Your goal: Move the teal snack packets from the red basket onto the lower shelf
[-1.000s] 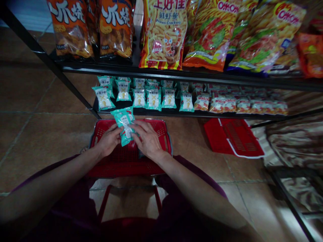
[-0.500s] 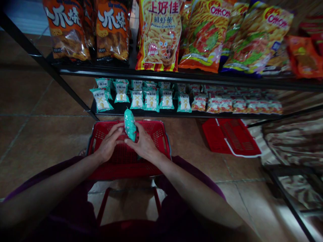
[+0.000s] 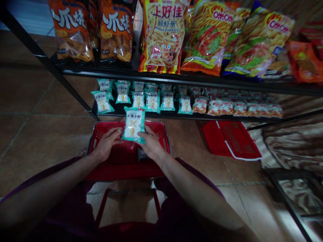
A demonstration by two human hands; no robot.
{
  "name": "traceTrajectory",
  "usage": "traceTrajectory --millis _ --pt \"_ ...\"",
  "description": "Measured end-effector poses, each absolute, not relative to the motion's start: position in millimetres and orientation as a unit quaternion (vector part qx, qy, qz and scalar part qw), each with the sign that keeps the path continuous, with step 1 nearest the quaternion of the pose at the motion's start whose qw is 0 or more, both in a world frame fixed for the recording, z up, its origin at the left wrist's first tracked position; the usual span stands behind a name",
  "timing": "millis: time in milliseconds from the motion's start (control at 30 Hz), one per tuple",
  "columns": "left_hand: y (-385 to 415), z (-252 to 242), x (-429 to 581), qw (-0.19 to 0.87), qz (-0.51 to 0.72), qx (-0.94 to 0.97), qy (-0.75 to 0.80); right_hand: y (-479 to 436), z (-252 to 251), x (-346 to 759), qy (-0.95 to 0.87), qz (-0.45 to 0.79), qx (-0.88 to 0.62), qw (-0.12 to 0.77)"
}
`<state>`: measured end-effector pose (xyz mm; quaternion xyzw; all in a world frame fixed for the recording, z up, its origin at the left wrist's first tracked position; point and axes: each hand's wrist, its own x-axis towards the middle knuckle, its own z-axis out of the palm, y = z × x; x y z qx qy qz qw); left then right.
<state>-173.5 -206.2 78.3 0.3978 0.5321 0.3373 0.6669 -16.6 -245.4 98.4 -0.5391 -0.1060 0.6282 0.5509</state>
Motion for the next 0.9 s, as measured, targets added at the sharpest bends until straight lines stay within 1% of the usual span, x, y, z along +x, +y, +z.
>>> traceTrajectory --millis 67,167,433,767,900 --pt "-207 80 -173 0.728 0.311 0.361 0.492 -244 99 -18 -0.089 0.636 -0.531 0.553" --pt "-208 82 -174 0.766 0.306 0.336 0.455 -243 98 -20 -0.084 0.643 -0.523 0.553" --pt "-205 79 -175 0.749 0.363 0.320 0.453 -240 95 -21 -0.121 0.649 -0.506 0.554" --pt "-207 79 -179 0.743 0.356 0.318 0.469 -240 86 -26 -0.141 0.640 -0.519 0.549" --pt "-209 79 -184 0.731 0.349 0.328 0.487 -239 86 -30 -0.148 0.646 -0.537 0.522"
